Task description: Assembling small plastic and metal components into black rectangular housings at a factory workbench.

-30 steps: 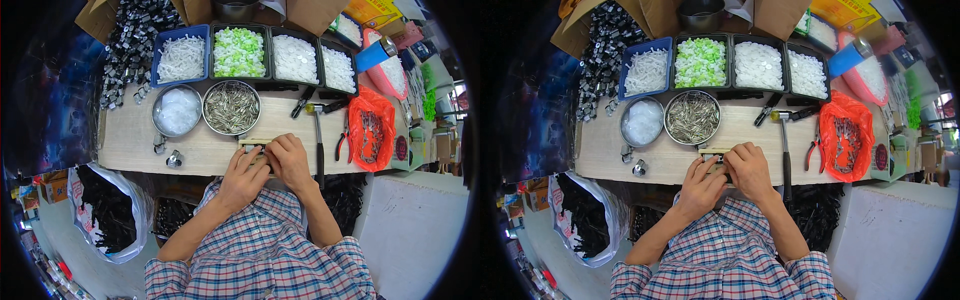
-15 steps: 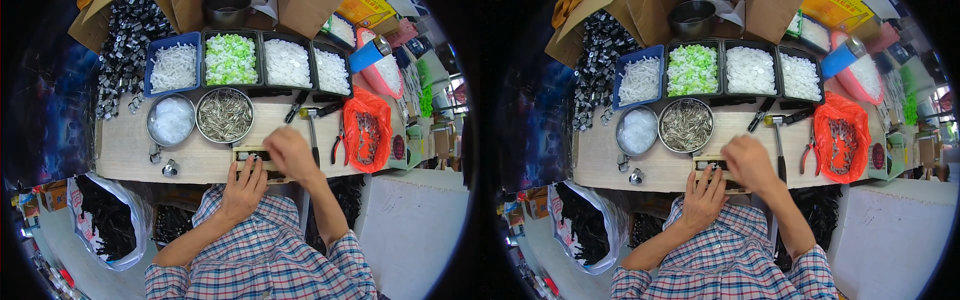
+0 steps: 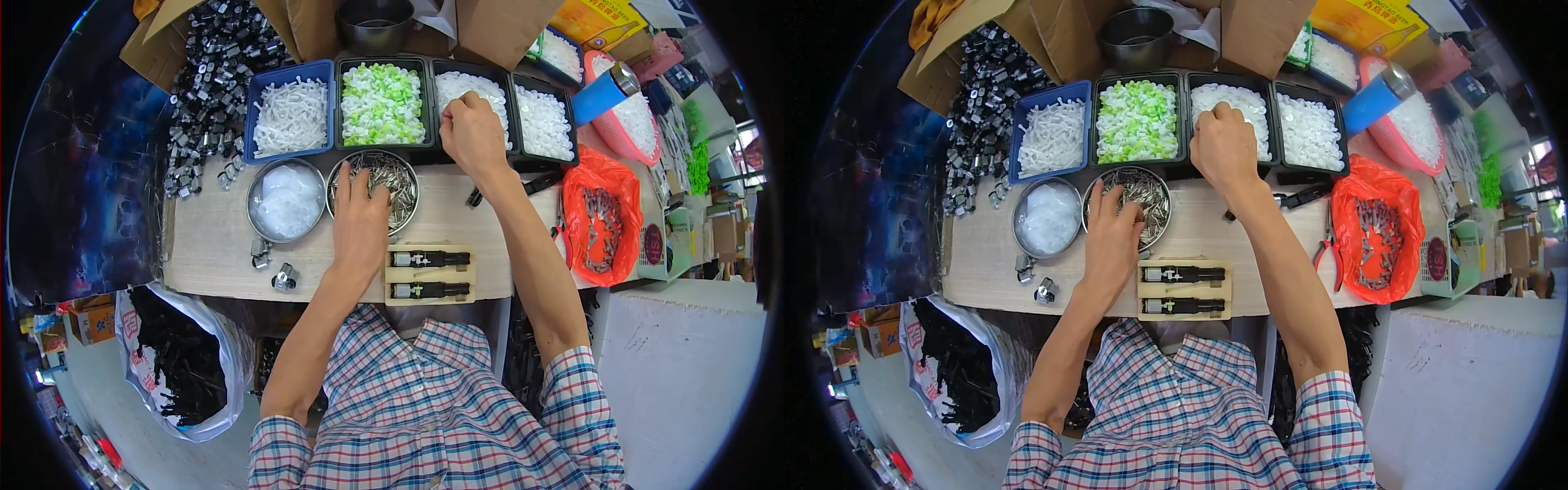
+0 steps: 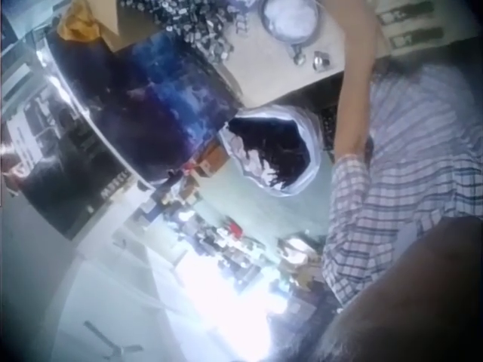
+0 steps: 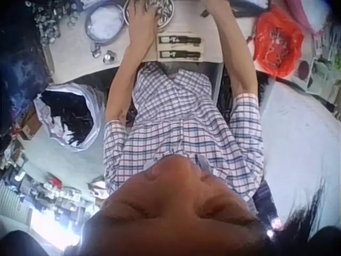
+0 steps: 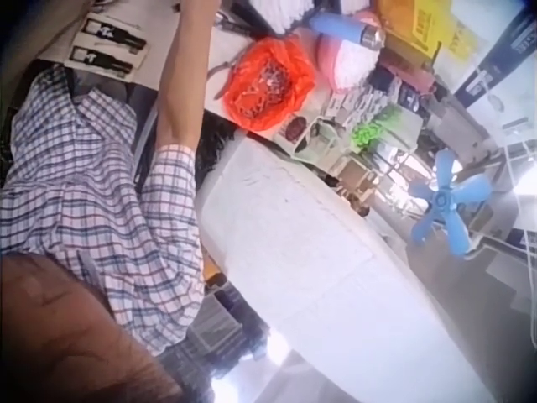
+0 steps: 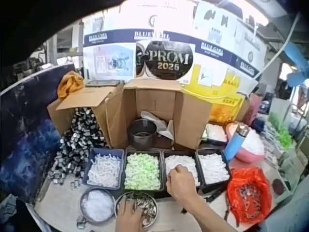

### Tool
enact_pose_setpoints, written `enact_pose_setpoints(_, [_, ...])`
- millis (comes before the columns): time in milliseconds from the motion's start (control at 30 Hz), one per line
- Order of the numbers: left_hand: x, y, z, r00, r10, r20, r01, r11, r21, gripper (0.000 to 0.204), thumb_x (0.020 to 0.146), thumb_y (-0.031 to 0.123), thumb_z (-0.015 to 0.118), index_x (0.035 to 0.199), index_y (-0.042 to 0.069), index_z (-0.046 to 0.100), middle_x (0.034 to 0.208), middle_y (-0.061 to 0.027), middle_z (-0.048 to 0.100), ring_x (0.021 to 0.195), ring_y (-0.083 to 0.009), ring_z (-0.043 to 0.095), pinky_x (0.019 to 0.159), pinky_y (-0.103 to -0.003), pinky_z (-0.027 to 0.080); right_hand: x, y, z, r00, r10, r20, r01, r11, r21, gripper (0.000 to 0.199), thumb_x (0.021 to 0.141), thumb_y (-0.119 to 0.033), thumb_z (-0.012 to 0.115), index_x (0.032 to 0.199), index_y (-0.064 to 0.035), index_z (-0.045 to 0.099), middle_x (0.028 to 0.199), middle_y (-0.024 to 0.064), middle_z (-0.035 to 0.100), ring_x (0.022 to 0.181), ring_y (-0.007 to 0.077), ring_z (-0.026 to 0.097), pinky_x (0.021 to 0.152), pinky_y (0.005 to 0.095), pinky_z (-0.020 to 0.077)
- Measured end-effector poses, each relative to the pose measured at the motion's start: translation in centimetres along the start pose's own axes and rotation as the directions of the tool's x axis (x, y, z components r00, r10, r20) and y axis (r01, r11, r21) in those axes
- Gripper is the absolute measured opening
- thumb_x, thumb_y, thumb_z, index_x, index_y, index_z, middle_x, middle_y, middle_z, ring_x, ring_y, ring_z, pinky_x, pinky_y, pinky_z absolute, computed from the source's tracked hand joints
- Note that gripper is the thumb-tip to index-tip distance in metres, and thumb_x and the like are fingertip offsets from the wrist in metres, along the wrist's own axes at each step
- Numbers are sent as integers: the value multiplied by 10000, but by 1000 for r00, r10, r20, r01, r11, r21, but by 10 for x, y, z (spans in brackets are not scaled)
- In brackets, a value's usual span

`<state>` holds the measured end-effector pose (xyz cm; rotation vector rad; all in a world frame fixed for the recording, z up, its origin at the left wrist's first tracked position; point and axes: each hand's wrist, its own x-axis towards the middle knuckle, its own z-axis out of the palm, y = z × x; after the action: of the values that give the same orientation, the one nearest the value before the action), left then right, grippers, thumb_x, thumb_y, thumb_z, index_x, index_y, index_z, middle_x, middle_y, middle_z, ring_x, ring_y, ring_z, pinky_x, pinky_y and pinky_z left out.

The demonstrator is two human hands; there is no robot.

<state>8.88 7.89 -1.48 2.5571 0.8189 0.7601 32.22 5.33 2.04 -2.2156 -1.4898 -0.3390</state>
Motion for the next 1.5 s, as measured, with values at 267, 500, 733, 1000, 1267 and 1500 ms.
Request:
enact_pose_setpoints(267, [-7, -6, 4, 997, -13, -78, 2, 990, -140, 137, 824, -22, 724, 931, -42, 642, 1215, -242, 592, 1327, -477, 479, 1098, -515, 429, -55, -33, -8, 956, -43, -291, 123, 957, 263, 87, 860, 52, 661, 937, 13, 648, 942, 152, 645, 840, 322, 630, 752, 394, 520])
enact_pose_setpoints(500, [-21, 29, -35, 950, -288, 119, 304, 772, -559, 93, 892, -43, 683, 983, -28, 665, 962, -115, 672, 916, -259, 677, 818, -329, 549, -141, -92, -34, 929, 328, 171, -349, 624, 699, 59, 962, 4, 649, 1016, 26, 637, 966, 90, 703, 829, 166, 668, 758, 275, 521])
enact_pose_setpoints(733, [-57, 57, -36, 809, -439, 390, 476, 99, -874, 188, 965, -36, 649, 1153, -35, 636, 1019, -55, 671, 943, -91, 650, 832, -221, 544, -177, -104, -49, 865, 404, 296, -451, 371, 812, 98, 1006, -40, 619, 1071, 34, 625, 910, 69, 706, 809, 81, 650, 697, 235, 526])
enact_pose_setpoints(1000, [-67, 64, -35, 805, -429, 410, 504, 130, -854, 206, 941, -62, 659, 1136, -30, 602, 1030, -65, 647, 911, -77, 638, 830, -204, 554, -192, -108, -52, 859, 412, 302, -455, 346, 821, 94, 1011, -36, 609, 1075, 31, 620, 930, 79, 706, 858, 93, 673, 721, 253, 547])
enact_pose_setpoints(1267, [-76, 73, -49, 769, -462, 441, 514, 39, -857, 180, 936, -48, 676, 1104, -21, 619, 1008, -63, 666, 927, -58, 627, 771, -189, 539, -199, -97, -54, 986, -17, -168, 112, 811, 575, 290, 774, 93, 719, 1036, -1, 639, 1014, 176, 709, 818, 354, 708, 685, 368, 584])
enact_pose_setpoints(1500, [-114, 48, -48, 984, 167, -61, -178, 919, -353, 170, 845, 101, 782, 960, 19, 687, 1054, -106, 710, 1035, -316, 680, 888, -436, 562, -209, -78, -78, 987, -160, 0, 148, 915, 375, 316, 705, 25, 757, 996, -45, 655, 1018, 99, 672, 977, 316, 658, 835, 424, 532])
